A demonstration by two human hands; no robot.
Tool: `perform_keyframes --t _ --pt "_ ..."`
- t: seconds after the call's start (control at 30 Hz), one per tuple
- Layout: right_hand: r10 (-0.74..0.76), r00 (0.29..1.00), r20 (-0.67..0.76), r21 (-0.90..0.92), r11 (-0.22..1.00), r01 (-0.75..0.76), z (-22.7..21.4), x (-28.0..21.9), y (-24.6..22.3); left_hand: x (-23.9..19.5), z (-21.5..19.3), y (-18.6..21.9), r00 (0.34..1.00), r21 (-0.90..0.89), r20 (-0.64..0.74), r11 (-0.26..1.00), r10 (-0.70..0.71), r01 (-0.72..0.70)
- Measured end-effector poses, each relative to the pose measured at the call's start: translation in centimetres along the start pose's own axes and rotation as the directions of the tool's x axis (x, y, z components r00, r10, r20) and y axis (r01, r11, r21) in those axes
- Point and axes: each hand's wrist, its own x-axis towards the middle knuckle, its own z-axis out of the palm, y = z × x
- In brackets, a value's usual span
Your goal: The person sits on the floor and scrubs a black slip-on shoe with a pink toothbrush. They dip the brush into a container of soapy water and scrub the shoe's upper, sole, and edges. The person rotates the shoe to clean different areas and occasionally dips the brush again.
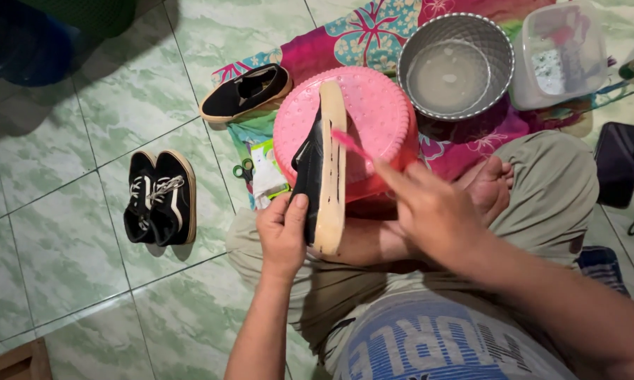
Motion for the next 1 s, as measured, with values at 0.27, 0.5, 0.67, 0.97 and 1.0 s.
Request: perform_keyframes --t 0.27,0.5,0.67,0.97,1.0 --pt "0.059 0.998 -0.033 0.0 0.998 -0.059 -2.2 1.8 -2.2 -0.7 0.5 -1.6 0.995 -0.117 -0.099 0.993 -0.029 0.017" --pt "0.091 0.996 0.025 -0.067 0.994 -0.089 -1.8 4.8 -1.3 -0.7 1.6 -0.1 0.996 -0.106 -0.085 0.994 -0.035 0.026" --pt "0.052 0.999 -0.01 0.058 0.997 -0.051 -1.3 3.9 -1.9 -0.6 1.1 -1.8 0.981 -0.095 -0.19 0.995 -0.041 0.023" --pt "0.011 1.0 -0.005 0.062 0.998 -0.011 -3.5 0.7 -4.0 -0.3 1.0 -2.2 0.971 -0.198 -0.212 0.978 -0.113 0.071" --pt "0.012 1.0 -0.011 0.061 0.998 -0.012 -2.5 1.9 -3.0 -0.2 1.0 -2.3 0.972 -0.197 -0.209 0.978 -0.108 0.066"
